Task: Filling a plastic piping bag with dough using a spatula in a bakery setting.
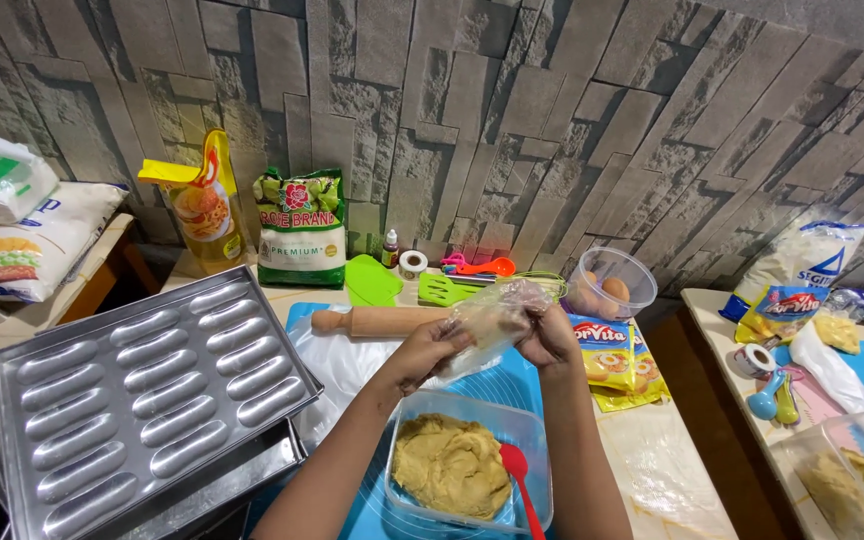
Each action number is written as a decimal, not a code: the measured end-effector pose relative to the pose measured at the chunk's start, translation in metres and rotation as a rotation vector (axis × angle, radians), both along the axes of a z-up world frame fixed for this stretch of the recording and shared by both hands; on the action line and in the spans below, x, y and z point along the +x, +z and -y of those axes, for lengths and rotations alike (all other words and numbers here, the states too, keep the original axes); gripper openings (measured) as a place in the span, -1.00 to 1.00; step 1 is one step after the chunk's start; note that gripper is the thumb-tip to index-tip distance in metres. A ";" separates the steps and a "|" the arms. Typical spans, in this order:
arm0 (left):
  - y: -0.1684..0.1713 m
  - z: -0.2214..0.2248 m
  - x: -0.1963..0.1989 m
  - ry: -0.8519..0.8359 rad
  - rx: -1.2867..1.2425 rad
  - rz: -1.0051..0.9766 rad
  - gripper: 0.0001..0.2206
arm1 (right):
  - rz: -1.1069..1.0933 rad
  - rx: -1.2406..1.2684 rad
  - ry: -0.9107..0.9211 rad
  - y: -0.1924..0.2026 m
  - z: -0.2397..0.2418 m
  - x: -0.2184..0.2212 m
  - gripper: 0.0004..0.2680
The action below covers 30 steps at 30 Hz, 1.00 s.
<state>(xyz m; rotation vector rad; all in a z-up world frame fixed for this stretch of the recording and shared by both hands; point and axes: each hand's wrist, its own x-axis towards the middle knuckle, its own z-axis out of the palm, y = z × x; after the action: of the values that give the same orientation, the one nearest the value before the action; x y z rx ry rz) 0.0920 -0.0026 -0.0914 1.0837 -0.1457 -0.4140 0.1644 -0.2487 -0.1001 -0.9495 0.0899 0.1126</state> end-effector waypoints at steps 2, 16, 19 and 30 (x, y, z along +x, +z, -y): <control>-0.012 0.004 0.006 0.002 -0.080 -0.060 -0.77 | 0.004 0.035 0.007 0.001 0.004 0.003 -0.84; 0.047 -0.011 -0.012 0.139 -0.701 -0.568 -0.90 | 0.229 -0.634 0.353 0.013 -0.028 -0.042 -0.67; 0.072 -0.014 -0.027 0.046 -0.686 -0.568 -0.85 | 0.052 -0.460 0.131 0.024 -0.031 -0.037 -0.79; 0.039 -0.008 -0.017 -0.177 -0.391 -0.303 -0.77 | -0.127 0.067 0.144 0.028 -0.021 -0.025 -0.90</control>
<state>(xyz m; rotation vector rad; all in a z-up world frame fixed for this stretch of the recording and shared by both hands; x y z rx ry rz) 0.0749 0.0051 -0.0528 0.6165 -0.0497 -0.6732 0.1399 -0.2278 -0.0724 -0.8810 0.1342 0.3069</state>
